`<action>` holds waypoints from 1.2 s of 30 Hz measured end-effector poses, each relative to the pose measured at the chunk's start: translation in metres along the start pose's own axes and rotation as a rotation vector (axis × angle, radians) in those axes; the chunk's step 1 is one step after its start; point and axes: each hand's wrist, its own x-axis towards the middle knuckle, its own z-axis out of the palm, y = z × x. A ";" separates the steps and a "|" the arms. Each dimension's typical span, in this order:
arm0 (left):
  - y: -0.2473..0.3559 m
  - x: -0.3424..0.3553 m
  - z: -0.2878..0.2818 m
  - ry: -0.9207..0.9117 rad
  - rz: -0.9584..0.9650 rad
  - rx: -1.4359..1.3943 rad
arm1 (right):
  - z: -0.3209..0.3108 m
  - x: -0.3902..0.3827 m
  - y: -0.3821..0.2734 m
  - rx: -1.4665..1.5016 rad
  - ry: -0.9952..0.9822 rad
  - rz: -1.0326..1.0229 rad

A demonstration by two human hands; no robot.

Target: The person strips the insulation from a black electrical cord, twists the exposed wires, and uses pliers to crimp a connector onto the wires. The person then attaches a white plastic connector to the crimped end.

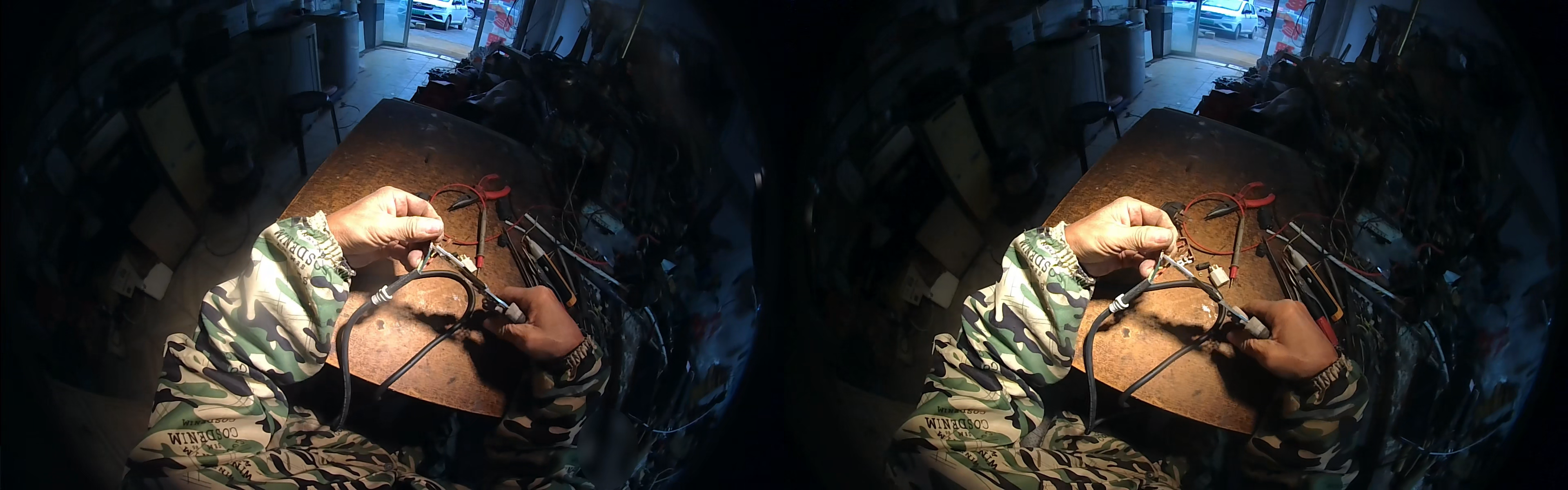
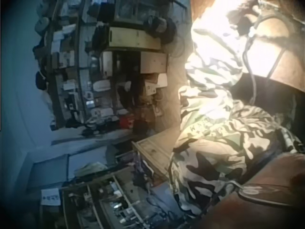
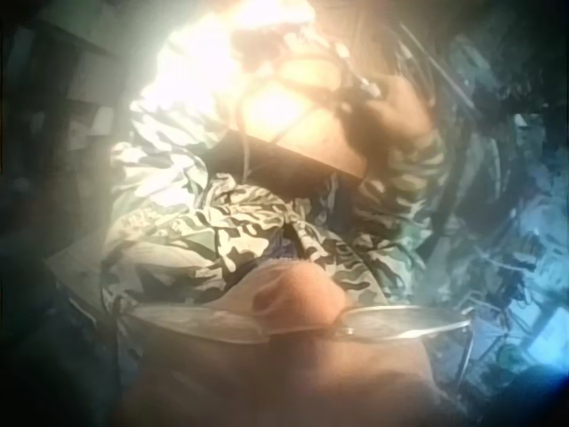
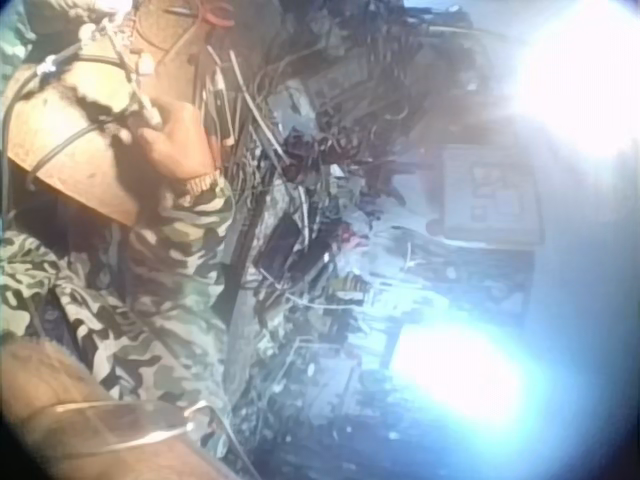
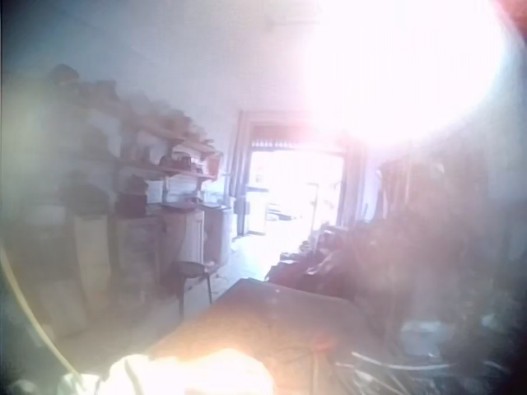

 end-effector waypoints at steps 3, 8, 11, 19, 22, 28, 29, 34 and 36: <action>0.001 -0.004 0.001 0.034 0.001 0.009 | -0.002 0.003 0.000 0.008 -0.031 0.024; 0.001 -0.004 0.001 0.043 0.008 0.022 | -0.001 0.004 0.005 -0.002 -0.038 0.011; 0.000 -0.004 0.000 0.039 0.015 0.027 | -0.002 0.004 0.002 -0.057 -0.039 0.028; 0.001 0.000 0.003 0.050 -0.016 0.045 | -0.001 0.002 -0.002 -0.098 -0.001 0.001; 0.003 -0.004 0.005 0.059 0.003 0.047 | 0.001 0.005 0.000 -0.105 0.003 -0.024; 0.003 -0.006 0.002 0.069 -0.011 0.071 | 0.001 0.007 -0.002 -0.119 -0.005 -0.018; 0.000 -0.001 0.001 0.050 -0.013 0.062 | 0.001 0.005 0.000 -0.116 0.008 -0.006; -0.001 -0.002 0.001 0.039 -0.010 0.041 | 0.000 0.005 0.001 -0.110 -0.006 -0.014; 0.000 -0.004 0.001 0.037 0.000 0.040 | 0.000 0.006 -0.001 -0.127 -0.009 -0.021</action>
